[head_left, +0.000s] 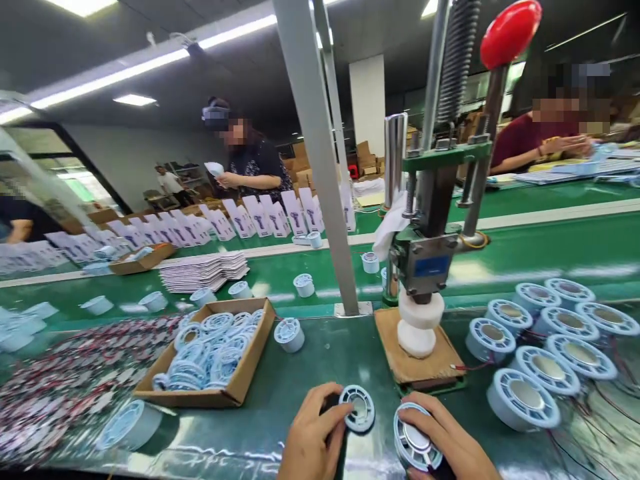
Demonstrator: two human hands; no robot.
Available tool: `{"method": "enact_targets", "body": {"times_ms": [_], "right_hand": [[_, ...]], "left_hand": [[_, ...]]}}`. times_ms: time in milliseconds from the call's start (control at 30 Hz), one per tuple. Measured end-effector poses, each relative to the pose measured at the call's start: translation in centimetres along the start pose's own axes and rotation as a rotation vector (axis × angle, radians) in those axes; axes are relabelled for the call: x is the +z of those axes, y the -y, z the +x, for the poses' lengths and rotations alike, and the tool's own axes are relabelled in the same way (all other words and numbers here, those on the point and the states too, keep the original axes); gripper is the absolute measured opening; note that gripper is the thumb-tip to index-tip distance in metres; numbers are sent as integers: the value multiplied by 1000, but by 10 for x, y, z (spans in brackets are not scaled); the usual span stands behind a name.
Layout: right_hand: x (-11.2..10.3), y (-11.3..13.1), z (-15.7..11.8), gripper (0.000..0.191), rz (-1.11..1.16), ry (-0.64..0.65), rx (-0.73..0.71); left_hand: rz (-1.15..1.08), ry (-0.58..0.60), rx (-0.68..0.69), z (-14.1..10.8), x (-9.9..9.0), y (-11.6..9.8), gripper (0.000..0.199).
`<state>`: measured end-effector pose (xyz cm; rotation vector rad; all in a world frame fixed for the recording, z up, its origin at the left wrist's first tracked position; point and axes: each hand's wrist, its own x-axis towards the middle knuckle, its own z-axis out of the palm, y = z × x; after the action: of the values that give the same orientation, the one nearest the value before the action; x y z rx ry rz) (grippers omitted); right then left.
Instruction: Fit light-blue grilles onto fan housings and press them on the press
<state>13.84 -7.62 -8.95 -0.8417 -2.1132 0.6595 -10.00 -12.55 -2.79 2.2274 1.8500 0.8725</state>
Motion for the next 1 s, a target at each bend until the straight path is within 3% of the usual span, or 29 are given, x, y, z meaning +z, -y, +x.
{"method": "enact_targets", "body": {"times_ms": [67,200,300,367,433,533,633,833,1000], "right_hand": [[-7,-2,-3,50,-10,2,8],[-9,-1,-5,53,-26,-49,23],[0,5,-1,60,-58,-149,42],[9,9,3,66,-80,-212,72],[17,12,6,68,-76,-249,115],[25,14,8,69,-36,-258,161],[29,12,7,70,-20,-264,190],[34,7,4,65,29,-279,199],[34,5,5,78,43,-264,200]], "left_hand": [[18,26,-21,-4,11,3,36],[23,80,-78,7,15,3,61],[4,148,-167,21,14,-6,58],[-70,108,-273,28,13,-14,56],[-164,45,-322,29,15,-22,68],[-237,31,-199,24,24,-37,90],[-222,-29,-110,21,37,-49,93],[-226,-29,-172,26,43,-55,90],[-298,-5,-160,27,42,-51,89]]}}
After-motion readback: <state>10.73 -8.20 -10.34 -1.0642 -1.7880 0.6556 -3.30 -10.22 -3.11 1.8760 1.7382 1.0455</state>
